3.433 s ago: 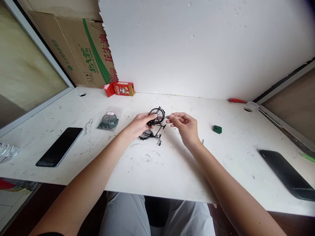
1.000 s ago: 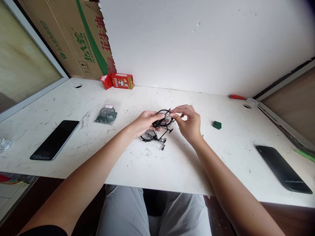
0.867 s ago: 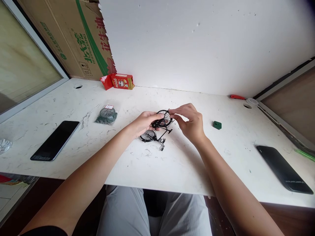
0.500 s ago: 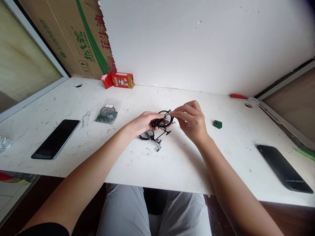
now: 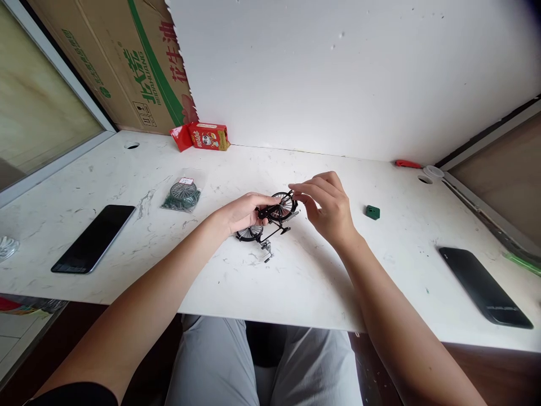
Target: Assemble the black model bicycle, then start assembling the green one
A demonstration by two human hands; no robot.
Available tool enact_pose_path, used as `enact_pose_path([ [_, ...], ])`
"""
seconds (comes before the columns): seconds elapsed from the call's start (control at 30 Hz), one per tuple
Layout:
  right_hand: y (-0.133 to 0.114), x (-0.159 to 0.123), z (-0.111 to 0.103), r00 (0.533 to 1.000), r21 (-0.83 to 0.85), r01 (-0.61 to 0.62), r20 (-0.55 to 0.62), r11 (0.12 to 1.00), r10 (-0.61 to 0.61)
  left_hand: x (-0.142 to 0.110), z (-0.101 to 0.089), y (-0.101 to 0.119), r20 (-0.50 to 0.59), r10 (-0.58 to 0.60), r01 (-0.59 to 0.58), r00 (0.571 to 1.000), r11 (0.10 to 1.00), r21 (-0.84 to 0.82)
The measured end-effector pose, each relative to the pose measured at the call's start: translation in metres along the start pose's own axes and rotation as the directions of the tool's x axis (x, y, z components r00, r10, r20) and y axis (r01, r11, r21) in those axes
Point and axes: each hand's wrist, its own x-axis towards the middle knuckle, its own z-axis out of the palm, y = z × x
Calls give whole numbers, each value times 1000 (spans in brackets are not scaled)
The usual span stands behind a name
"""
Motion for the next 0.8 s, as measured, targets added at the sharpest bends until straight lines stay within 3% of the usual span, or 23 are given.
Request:
enact_pose_path([
  [0.23, 1, -1, -2, 999, 34, -19, 52, 999, 17, 4, -5, -2, -13, -39, 39, 999, 998, -54],
  [0.5, 2, -3, -1, 998, -27, -53, 23, 998, 54, 2, -1, -1, 25, -60, 61, 998, 997, -39],
  [0.7, 1, -3, -1, 1000, -20, 20, 0, 1000, -20, 1, -3, 0, 33, -67, 69, 997, 997, -44],
  [0.8, 3, -5, 0, 1000, -45, -5, 3, 999, 5, 0, -2, 0, 46, -65, 66, 997, 997, -36],
])
